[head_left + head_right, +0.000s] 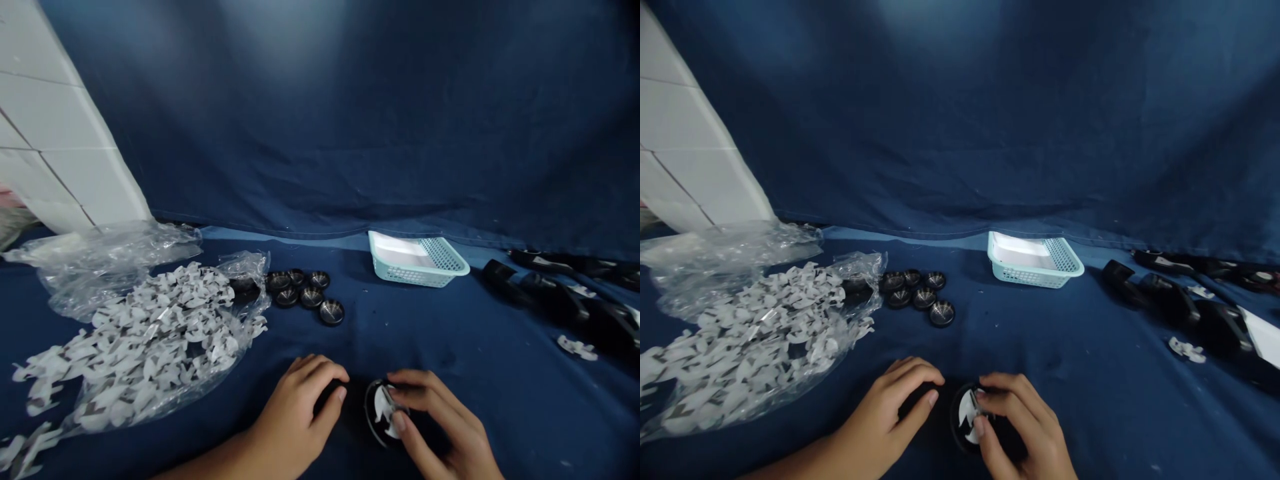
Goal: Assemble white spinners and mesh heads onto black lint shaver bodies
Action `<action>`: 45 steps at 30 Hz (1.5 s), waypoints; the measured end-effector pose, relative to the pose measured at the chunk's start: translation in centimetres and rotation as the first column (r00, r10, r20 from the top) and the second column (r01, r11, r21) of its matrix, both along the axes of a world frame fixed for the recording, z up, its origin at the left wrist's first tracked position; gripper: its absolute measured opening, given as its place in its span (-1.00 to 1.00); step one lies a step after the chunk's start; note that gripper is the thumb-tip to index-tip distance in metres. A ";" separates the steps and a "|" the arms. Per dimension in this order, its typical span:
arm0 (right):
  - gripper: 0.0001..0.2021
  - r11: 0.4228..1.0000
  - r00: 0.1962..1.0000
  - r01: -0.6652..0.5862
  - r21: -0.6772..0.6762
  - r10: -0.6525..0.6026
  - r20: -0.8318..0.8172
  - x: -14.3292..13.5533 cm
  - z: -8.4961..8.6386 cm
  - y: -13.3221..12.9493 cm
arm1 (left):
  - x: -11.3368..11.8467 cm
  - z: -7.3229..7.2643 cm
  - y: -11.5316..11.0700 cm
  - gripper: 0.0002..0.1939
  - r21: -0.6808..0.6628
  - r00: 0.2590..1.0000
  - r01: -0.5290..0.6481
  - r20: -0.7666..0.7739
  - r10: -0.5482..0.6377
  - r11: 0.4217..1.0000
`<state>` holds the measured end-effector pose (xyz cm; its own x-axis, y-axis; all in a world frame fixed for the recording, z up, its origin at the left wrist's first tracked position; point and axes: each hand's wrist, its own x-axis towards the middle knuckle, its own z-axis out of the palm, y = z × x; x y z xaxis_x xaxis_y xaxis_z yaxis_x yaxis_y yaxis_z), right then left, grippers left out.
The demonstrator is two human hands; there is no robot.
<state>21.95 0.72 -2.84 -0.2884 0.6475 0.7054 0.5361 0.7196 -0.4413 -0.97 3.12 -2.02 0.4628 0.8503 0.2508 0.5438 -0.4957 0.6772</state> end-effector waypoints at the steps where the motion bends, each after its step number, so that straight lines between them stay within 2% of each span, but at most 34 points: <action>1: -0.89 1.000 1.000 0.001 0.002 -0.001 0.011 -0.1 0.4 0.0 | 0.0 0.0 0.0 -0.85 0.002 1.000 0.004 0.000 -0.004 1.000; 5: -0.92 1.000 1.000 0.001 0.001 -0.001 0.002 -0.1 1.2 0.0 | 0.1 0.0 0.1 -0.85 0.015 1.000 0.013 -0.005 -0.013 1.000; 8: -0.94 1.000 1.000 0.010 0.011 -0.010 0.004 0.1 0.5 0.1 | 0.1 0.1 0.1 -0.85 0.023 1.000 0.012 -0.014 -0.012 1.000; 13: -0.86 0.984 0.999 0.039 0.172 -0.043 0.017 0.6 -1.1 0.0 | 0.0 -0.1 0.2 -0.85 0.015 1.000 0.009 -0.015 -0.009 1.000; 21: -0.72 0.977 1.000 0.000 0.213 -0.006 0.028 0.8 -1.1 0.2 | 0.0 0.1 0.1 -0.83 0.011 1.000 0.011 -0.021 -0.011 1.000; 28: -0.75 0.987 0.999 -0.022 0.159 0.015 0.040 0.9 -0.9 0.2 | 0.0 0.2 0.2 -0.83 0.008 1.000 0.007 -0.008 -0.007 1.000; 33: -0.72 0.985 0.995 -0.085 0.153 0.076 0.059 1.1 -1.2 0.1 | -0.1 0.2 0.1 -0.83 0.002 1.000 0.009 -0.012 -0.009 1.000; 39: -0.72 0.985 0.999 -0.008 0.171 0.002 0.036 1.0 -1.4 0.1 | 0.0 0.3 0.1 -0.83 0.004 1.000 0.008 -0.018 -0.008 1.000; 45: -0.85 1.000 0.997 0.012 -0.005 -0.012 0.075 0.8 -2.0 0.1 | 0.0 0.2 0.1 -0.83 0.010 1.000 0.009 -0.017 -0.009 1.000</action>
